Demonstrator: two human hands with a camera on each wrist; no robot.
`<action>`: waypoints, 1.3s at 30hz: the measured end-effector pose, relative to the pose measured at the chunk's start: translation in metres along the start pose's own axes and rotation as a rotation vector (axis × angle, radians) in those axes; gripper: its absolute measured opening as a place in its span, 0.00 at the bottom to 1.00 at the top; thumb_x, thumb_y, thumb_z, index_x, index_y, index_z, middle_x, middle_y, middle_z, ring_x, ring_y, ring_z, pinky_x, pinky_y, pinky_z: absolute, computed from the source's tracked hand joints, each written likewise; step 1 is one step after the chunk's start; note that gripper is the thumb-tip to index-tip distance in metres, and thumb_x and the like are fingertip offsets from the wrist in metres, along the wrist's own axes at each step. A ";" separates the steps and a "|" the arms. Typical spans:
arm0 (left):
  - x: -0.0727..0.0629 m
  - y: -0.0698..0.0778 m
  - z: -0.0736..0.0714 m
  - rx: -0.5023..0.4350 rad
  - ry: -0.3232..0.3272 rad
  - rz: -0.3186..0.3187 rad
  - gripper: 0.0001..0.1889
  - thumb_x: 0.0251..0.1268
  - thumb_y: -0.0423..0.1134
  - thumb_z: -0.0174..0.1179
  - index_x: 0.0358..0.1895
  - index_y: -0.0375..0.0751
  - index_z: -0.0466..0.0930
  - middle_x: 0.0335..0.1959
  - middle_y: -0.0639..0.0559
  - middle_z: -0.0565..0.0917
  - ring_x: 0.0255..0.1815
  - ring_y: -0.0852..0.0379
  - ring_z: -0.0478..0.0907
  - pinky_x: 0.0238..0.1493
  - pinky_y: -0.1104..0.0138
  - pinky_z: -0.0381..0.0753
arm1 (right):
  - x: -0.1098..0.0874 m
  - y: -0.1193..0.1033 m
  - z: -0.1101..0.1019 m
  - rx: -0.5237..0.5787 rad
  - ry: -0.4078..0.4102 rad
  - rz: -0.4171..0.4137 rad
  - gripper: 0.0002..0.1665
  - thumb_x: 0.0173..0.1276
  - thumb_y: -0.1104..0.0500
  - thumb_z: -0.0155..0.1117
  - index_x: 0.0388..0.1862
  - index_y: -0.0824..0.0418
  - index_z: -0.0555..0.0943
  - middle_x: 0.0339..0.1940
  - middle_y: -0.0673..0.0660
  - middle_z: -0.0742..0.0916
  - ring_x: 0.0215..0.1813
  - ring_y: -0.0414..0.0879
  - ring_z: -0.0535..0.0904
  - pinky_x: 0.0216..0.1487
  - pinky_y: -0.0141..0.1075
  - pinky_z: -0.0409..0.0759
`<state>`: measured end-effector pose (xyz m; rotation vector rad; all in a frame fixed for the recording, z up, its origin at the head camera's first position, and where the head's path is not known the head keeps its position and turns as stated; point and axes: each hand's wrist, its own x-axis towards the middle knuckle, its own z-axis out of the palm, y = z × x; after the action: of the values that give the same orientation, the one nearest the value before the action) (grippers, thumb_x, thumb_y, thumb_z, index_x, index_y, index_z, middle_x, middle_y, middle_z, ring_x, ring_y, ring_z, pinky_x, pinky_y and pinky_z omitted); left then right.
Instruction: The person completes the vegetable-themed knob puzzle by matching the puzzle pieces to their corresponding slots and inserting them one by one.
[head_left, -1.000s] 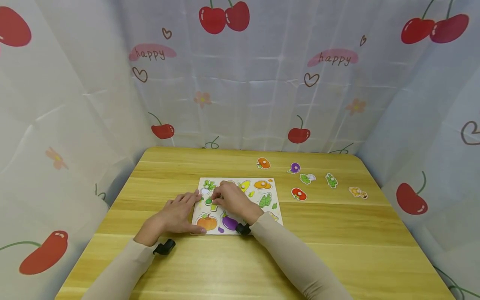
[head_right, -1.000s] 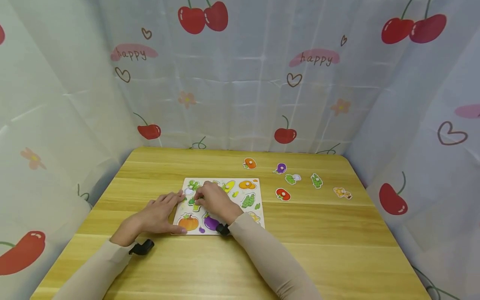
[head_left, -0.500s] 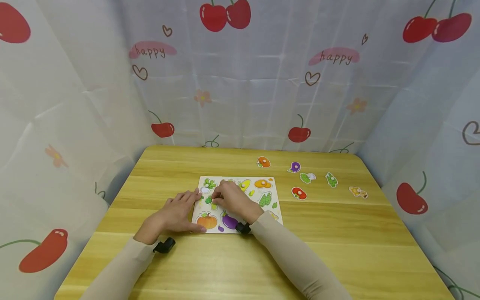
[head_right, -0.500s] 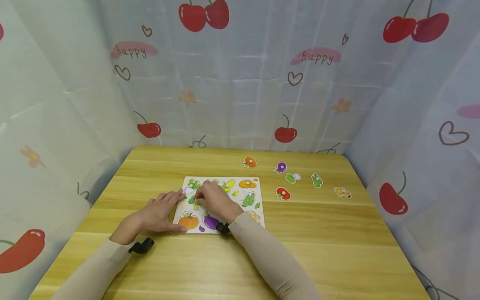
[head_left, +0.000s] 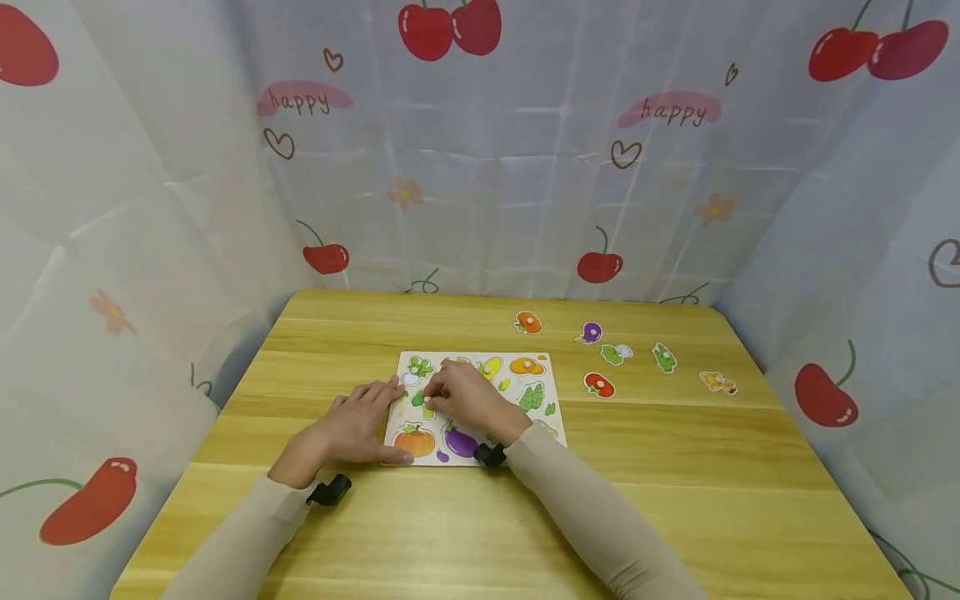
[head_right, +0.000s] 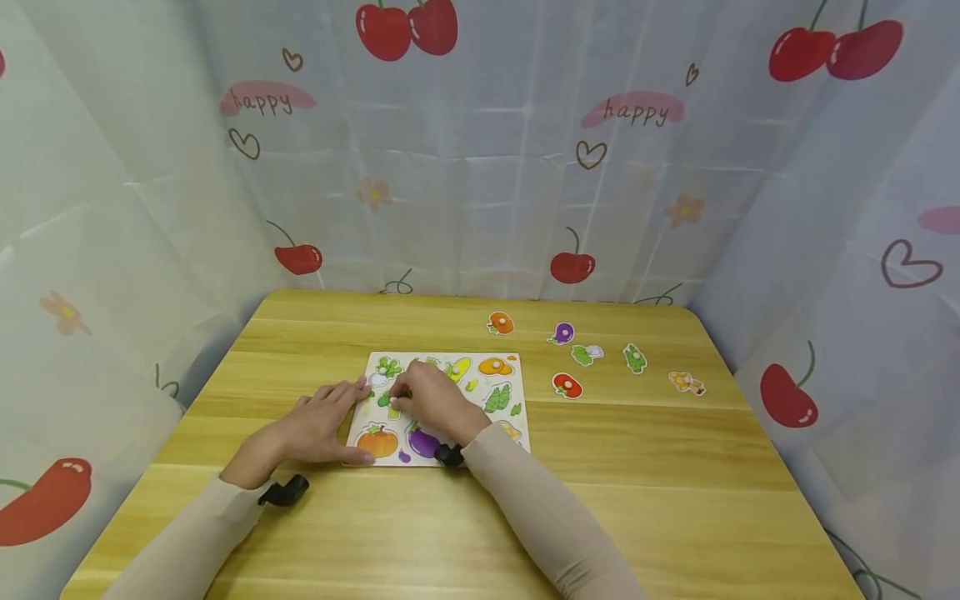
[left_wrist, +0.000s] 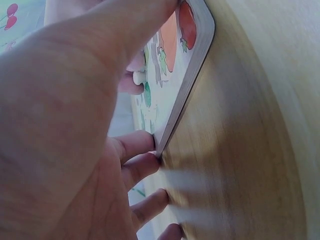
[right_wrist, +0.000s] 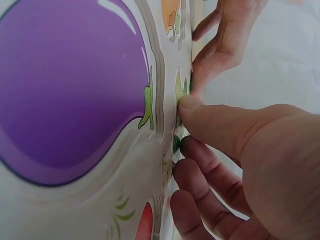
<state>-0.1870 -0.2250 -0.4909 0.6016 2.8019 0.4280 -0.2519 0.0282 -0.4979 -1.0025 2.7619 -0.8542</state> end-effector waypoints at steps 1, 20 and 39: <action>0.000 0.000 0.000 -0.002 -0.001 0.000 0.68 0.65 0.76 0.79 0.96 0.38 0.59 0.97 0.34 0.60 0.93 0.24 0.62 0.80 0.21 0.67 | 0.000 0.001 0.000 0.006 -0.001 0.005 0.07 0.83 0.57 0.79 0.54 0.55 0.99 0.49 0.51 0.97 0.55 0.46 0.92 0.62 0.41 0.90; 0.000 0.001 0.001 -0.022 -0.017 -0.016 0.69 0.64 0.76 0.79 0.96 0.38 0.57 0.99 0.36 0.56 0.95 0.24 0.59 0.82 0.21 0.64 | -0.025 0.028 -0.031 0.118 0.120 0.062 0.10 0.84 0.63 0.76 0.58 0.60 0.98 0.57 0.57 0.96 0.53 0.52 0.93 0.47 0.37 0.91; 0.000 -0.001 0.002 -0.012 -0.001 -0.012 0.69 0.63 0.77 0.79 0.96 0.38 0.58 0.99 0.36 0.57 0.94 0.24 0.60 0.81 0.22 0.66 | -0.055 0.062 -0.060 0.061 0.207 0.153 0.09 0.83 0.61 0.78 0.56 0.60 0.97 0.57 0.57 0.96 0.53 0.51 0.92 0.51 0.43 0.91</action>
<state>-0.1869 -0.2250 -0.4935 0.5820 2.7987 0.4422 -0.2599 0.1299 -0.4861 -0.7183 2.9131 -1.0656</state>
